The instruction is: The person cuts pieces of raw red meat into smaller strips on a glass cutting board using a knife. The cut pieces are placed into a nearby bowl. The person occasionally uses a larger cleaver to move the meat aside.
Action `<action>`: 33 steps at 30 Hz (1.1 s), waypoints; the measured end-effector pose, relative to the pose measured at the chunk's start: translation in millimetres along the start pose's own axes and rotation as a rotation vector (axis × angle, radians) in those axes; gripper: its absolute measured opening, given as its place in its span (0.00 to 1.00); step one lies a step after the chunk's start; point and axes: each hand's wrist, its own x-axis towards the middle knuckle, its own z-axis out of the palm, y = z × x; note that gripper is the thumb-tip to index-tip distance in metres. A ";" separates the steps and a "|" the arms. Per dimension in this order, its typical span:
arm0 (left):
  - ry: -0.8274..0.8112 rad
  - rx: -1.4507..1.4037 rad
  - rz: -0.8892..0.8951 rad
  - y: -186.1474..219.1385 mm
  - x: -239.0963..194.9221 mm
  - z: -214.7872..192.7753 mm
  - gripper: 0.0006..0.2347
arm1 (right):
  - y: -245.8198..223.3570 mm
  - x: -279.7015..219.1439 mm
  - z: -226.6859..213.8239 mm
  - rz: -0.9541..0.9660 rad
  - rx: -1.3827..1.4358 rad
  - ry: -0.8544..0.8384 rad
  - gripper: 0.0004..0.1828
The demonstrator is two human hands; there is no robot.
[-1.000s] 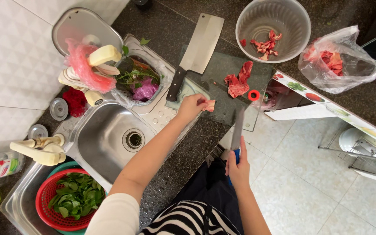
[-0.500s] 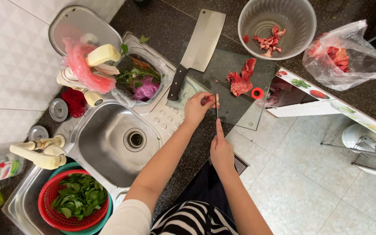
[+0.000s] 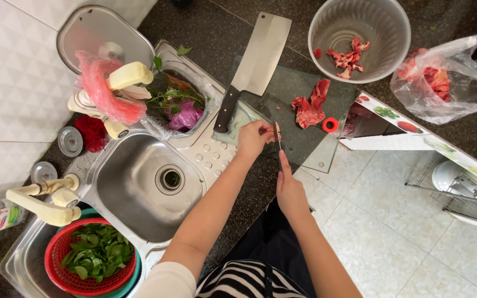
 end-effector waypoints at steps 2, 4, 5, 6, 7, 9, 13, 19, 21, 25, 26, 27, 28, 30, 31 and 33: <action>-0.006 0.060 -0.008 3.8 1.3 -3.0 0.04 | 4.7 4.3 0.5 -0.007 0.002 -0.023 0.35; -0.021 0.115 -0.026 8.0 4.7 -3.5 0.05 | 9.8 11.3 -0.2 0.004 -0.013 -0.055 0.35; -0.026 0.112 -0.036 9.0 4.8 -3.5 0.05 | 11.8 14.8 -0.4 0.010 -0.021 -0.074 0.36; -0.031 0.110 -0.045 9.5 5.1 -3.1 0.05 | 12.8 20.2 -0.8 -0.019 -0.013 -0.058 0.36; -0.033 0.109 -0.053 9.7 7.0 -3.8 0.05 | 11.7 28.2 -0.7 -0.051 -0.004 -0.041 0.36; -0.022 0.088 -0.030 7.9 9.3 -3.7 0.05 | 6.8 47.0 -0.2 -0.109 -0.003 -0.002 0.37; -0.031 0.091 -0.082 0.7 9.8 -2.6 0.05 | -5.0 82.8 -2.4 -0.224 0.011 0.029 0.35; -0.020 -0.114 -0.026 -1.1 4.1 -3.1 0.04 | 0.4 32.3 2.4 -0.015 -0.021 -0.047 0.37; -0.010 -0.066 0.010 -2.0 3.9 -2.0 0.04 | 6.5 15.7 6.1 0.037 -0.005 -0.063 0.37; -0.011 0.033 0.023 -3.3 2.0 -1.6 0.05 | 6.9 35.3 4.1 -0.061 0.073 -0.020 0.37; -0.005 0.041 0.048 -2.3 4.4 -2.1 0.05 | 4.4 50.7 0.5 -0.102 0.075 -0.010 0.37; 0.001 0.048 0.069 -2.4 3.8 -2.6 0.05 | 2.5 64.4 -2.1 -0.138 0.052 -0.003 0.36; 0.008 0.056 0.089 -2.4 1.4 -2.3 0.05 | 0.5 74.8 -3.5 -0.175 0.029 0.004 0.36; 0.015 0.057 0.064 -1.6 -4.5 -4.2 0.04 | -4.3 73.7 0.0 -0.181 0.006 0.020 0.36; 0.029 0.054 0.064 1.9 1.0 -3.6 0.04 | -6.8 73.7 -2.5 -0.165 -0.004 0.032 0.36; 0.007 -0.014 -0.022 5.6 2.8 -3.2 0.04 | -7.1 52.7 -3.0 -0.097 0.001 0.001 0.38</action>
